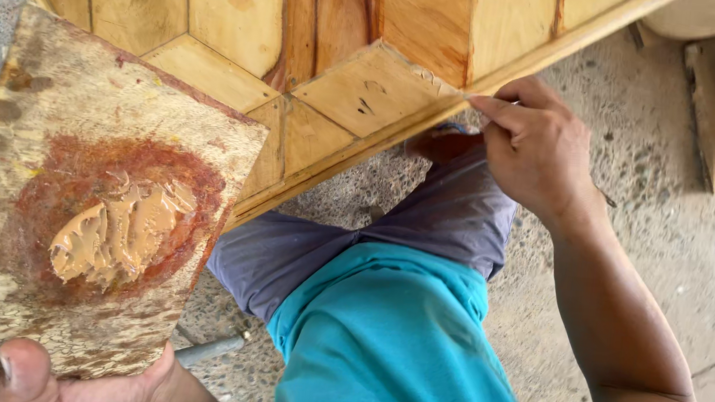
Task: The person sits holding a board with wood filler in one hand and uses a small stick applicator to press filler into the seams and gaps of a geometric wooden furniture panel, working along the joints one section at a time.
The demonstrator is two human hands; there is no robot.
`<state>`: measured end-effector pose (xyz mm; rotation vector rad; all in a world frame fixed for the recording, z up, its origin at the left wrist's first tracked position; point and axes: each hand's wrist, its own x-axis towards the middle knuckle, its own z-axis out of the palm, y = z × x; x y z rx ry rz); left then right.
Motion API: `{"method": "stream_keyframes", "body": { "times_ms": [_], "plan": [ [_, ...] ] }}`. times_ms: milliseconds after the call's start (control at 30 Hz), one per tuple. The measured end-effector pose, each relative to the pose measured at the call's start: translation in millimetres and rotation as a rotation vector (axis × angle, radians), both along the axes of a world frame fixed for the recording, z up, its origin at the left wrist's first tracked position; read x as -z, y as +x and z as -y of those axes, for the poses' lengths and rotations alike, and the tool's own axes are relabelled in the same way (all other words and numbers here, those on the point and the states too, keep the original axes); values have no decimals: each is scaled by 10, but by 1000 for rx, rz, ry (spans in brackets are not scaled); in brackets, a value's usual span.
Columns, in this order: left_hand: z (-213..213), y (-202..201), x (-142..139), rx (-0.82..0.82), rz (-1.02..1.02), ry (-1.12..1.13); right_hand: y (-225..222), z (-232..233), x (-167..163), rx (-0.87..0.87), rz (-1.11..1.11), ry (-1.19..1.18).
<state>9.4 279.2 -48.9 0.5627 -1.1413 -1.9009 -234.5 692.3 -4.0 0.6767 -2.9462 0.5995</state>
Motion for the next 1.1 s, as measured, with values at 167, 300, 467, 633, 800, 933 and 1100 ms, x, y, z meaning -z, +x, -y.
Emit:
{"method": "stream_keyframes", "body": {
  "times_ms": [167, 300, 467, 633, 800, 933, 1100],
  "plan": [
    [-175, 13, -102, -65, 0, -38, -334, 81, 130, -76, 158, -78],
    [-469, 147, -125, -161, 13, -56, -553, 119, 254, -260, 149, 48],
    [-960, 309, -135, -283, 52, -50, -1234, 54, 37, -578, 228, 245],
    [-1400, 351, -140, -376, 94, -60, -1961, 149, 68, -868, 304, 321],
    [-1615, 307, -188, -421, 136, -84, -2094, 163, 169, -1164, 113, 498],
    [-1638, 280, -244, -432, 156, -100, -2015, 52, 127, -1175, 143, 650],
    [-1621, 256, -267, -425, 170, -99, -1956, -59, 39, -1172, 197, 641]
  ]
}}
